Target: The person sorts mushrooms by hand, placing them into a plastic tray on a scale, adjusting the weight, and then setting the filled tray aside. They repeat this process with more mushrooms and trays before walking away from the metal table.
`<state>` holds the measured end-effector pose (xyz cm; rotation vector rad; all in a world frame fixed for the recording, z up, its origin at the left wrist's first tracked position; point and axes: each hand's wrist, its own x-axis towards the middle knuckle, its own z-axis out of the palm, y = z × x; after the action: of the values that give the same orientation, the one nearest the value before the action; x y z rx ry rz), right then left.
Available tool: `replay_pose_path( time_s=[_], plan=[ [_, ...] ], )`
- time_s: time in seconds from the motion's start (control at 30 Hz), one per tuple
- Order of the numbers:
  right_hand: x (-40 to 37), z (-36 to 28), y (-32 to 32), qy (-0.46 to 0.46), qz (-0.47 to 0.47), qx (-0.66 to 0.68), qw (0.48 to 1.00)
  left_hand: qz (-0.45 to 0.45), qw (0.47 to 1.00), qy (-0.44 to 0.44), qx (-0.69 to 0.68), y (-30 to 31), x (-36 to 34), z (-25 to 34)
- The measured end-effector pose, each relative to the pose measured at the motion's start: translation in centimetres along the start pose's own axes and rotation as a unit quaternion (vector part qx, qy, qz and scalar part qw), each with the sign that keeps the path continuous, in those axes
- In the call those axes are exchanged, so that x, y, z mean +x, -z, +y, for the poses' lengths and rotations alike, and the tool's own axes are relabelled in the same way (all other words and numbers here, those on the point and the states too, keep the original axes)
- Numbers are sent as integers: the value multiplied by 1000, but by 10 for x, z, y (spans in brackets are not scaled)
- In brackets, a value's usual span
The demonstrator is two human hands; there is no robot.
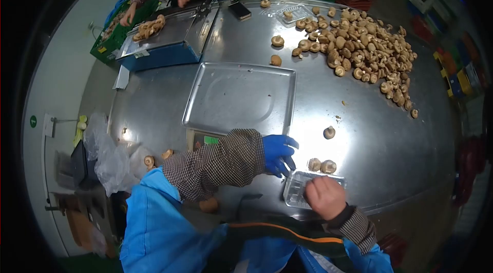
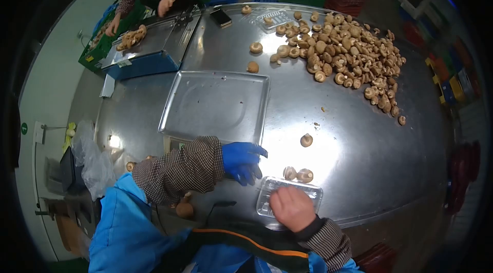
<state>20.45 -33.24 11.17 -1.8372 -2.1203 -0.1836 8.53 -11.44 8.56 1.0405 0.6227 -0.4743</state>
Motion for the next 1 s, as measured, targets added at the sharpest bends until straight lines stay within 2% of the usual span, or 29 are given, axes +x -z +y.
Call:
replay_pose_path(
  time_s=[0.03, 0.07, 0.13, 0.2, 0.23, 0.3, 0.4, 0.5, 0.53, 0.63, 0.7, 0.77, 0.87, 1.0],
  plan=[
    [8, 2, -6, 20, 7, -4, 1000, 1, 986, -113, 123, 12, 11, -7],
    [15, 5, -8, 7, 29, 7, 1000, 2, 944, -224, 243, 31, 19, -16],
    [24, 10, -11, -17, 73, 31, 997, 60, 935, -248, 247, 57, 15, -11],
    [20, 13, -10, -64, 82, 57, 993, 160, 959, -197, 126, 80, 0, 2],
    [18, 13, -10, -87, 85, 72, 990, 200, 944, -232, 120, 85, -14, 11],
    [12, 10, -15, -109, 73, 76, 988, 254, 924, -176, 227, 116, -34, 21],
    [5, 1, -25, -113, 49, 95, 988, 284, 932, -63, 218, 164, -41, 9],
    [3, -7, -31, -106, 34, 109, 988, 539, 787, -37, 296, 155, -53, -13],
    [3, -8, -32, -105, 30, 111, 988, 601, 706, -89, 365, 143, -58, -19],
    [1, -8, -34, -111, 19, 117, 987, 591, 681, -225, 368, 104, -78, -32],
    [-1, -10, -36, -113, 14, 118, 986, 474, 693, -300, 453, 89, -77, -62],
    [-2, -10, -36, -111, 9, 119, 987, 398, 662, -245, 586, 59, -75, -89],
    [-3, -9, -35, -108, 7, 120, 987, 361, 555, -214, 718, 33, -60, -121],
    [-10, -7, -37, -110, -3, 125, 986, 371, 570, -145, 719, 18, -56, -137]
  ],
)
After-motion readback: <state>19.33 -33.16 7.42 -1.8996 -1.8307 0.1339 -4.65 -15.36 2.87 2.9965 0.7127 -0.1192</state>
